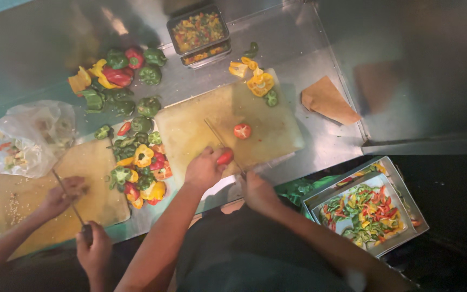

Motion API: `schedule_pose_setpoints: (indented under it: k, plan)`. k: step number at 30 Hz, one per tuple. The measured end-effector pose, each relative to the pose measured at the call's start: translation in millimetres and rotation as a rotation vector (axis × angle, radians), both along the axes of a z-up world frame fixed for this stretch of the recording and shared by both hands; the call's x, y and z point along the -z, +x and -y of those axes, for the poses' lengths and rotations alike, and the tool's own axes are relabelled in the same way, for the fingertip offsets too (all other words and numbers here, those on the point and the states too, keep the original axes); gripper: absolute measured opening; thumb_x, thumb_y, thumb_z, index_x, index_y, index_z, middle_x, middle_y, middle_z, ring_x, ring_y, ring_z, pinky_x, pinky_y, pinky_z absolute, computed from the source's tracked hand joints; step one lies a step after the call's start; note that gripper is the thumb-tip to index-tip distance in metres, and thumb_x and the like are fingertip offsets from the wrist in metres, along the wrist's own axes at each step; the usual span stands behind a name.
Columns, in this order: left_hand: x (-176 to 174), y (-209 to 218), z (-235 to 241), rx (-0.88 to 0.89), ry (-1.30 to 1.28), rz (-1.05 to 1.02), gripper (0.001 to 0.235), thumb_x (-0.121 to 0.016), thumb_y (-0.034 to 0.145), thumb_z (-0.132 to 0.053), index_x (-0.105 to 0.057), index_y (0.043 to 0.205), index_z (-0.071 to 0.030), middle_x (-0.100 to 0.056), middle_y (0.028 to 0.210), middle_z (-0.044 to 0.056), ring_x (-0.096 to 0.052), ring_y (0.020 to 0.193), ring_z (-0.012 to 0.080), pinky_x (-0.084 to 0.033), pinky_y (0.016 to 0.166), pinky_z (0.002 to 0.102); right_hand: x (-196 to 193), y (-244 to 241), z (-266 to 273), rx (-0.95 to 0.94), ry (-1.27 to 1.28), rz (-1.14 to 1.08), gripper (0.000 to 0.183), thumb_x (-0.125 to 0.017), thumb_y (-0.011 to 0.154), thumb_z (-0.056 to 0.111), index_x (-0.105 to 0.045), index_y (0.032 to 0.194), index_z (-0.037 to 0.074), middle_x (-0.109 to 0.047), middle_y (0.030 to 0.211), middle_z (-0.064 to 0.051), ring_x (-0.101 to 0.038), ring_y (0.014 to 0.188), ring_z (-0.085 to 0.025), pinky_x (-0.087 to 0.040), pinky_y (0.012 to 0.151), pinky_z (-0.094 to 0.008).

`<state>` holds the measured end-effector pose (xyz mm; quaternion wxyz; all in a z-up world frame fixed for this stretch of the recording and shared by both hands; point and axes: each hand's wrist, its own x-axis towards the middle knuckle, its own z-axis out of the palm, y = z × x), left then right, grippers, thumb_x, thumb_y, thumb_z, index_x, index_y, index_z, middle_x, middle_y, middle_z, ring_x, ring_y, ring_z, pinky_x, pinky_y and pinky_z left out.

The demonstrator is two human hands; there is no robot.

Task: The person chops red, green, and yellow bell peppers on a cutting board using a knife. The chopped pieces are gathered and placed into a container. Another person is also seen chopping vegetables on a separate board.

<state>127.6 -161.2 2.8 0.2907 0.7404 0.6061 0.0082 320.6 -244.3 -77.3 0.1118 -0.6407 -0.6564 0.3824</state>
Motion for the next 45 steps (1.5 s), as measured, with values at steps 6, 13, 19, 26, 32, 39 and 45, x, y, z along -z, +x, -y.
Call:
schedule_pose_setpoints:
  k: [6,13,19,26,32,39,45]
  plan:
    - [16,-8,4,-0.083,0.057,0.086,0.042,-0.075,0.081,-0.027,-0.065,0.123,-0.025,-0.064,0.118,0.013,-0.065,0.107,0.0372,-0.054,0.087,0.049,23,6,13,0.08,-0.237,-0.005,0.035,-0.058,0.096,0.029,-0.056,0.116,0.001,-0.065,0.108,-0.03,-0.064,0.1,-0.05,-0.049,0.083,-0.06]
    - [45,-16,38,-0.372,0.47,0.248,0.047,-0.086,0.078,-0.032,-0.064,0.112,-0.008,-0.068,0.097,0.014,-0.065,0.094,0.0372,-0.052,0.086,0.049,15,30,3,0.028,-0.187,0.102,0.034,-0.053,0.101,0.034,-0.057,0.117,0.004,-0.07,0.103,-0.026,-0.068,0.097,-0.046,-0.053,0.085,-0.056]
    - [57,-15,48,-0.335,0.577,0.228,0.049,-0.089,0.066,-0.028,-0.063,0.101,-0.007,-0.066,0.1,0.013,-0.062,0.1,0.0361,-0.047,0.092,0.049,-23,13,2,-0.062,-0.05,0.036,0.035,-0.052,0.1,0.038,-0.058,0.111,0.006,-0.07,0.096,-0.026,-0.067,0.09,-0.048,-0.052,0.077,-0.059]
    - [53,-23,52,-0.355,0.507,0.207,0.056,-0.092,0.06,-0.032,-0.064,0.101,-0.006,-0.067,0.105,0.013,-0.06,0.107,0.035,-0.045,0.1,0.047,10,3,11,-0.158,-0.085,0.119,0.04,-0.05,0.103,0.043,-0.055,0.108,0.003,-0.07,0.095,-0.027,-0.067,0.087,-0.05,-0.051,0.075,-0.062]
    - [64,-21,56,-0.347,0.523,0.261,0.05,-0.091,0.065,-0.031,-0.068,0.102,-0.008,-0.069,0.102,0.012,-0.062,0.104,0.0344,-0.045,0.099,0.048,54,12,28,-0.152,-0.195,0.116,0.039,-0.051,0.1,0.036,-0.049,0.118,0.001,-0.069,0.098,-0.029,-0.067,0.092,-0.05,-0.051,0.08,-0.061]
    - [76,-26,30,-0.974,0.182,0.927,0.043,-0.079,0.083,-0.018,-0.061,0.119,-0.006,-0.071,0.104,0.011,-0.064,0.097,0.031,-0.054,0.089,0.046,1,42,-10,-0.164,-0.168,0.125,0.039,-0.054,0.1,0.043,-0.055,0.117,0.008,-0.072,0.097,-0.024,-0.068,0.094,-0.046,-0.052,0.082,-0.056]
    - [12,-43,18,-0.693,-0.356,1.956,0.046,-0.047,0.097,-0.022,-0.054,0.139,-0.004,-0.066,0.126,0.018,-0.065,0.112,0.0335,-0.048,0.106,0.051,-124,12,-34,0.047,-0.493,-0.257,0.038,-0.053,0.099,0.039,-0.055,0.12,0.007,-0.063,0.08,-0.031,-0.067,0.075,-0.051,-0.054,0.068,-0.056]
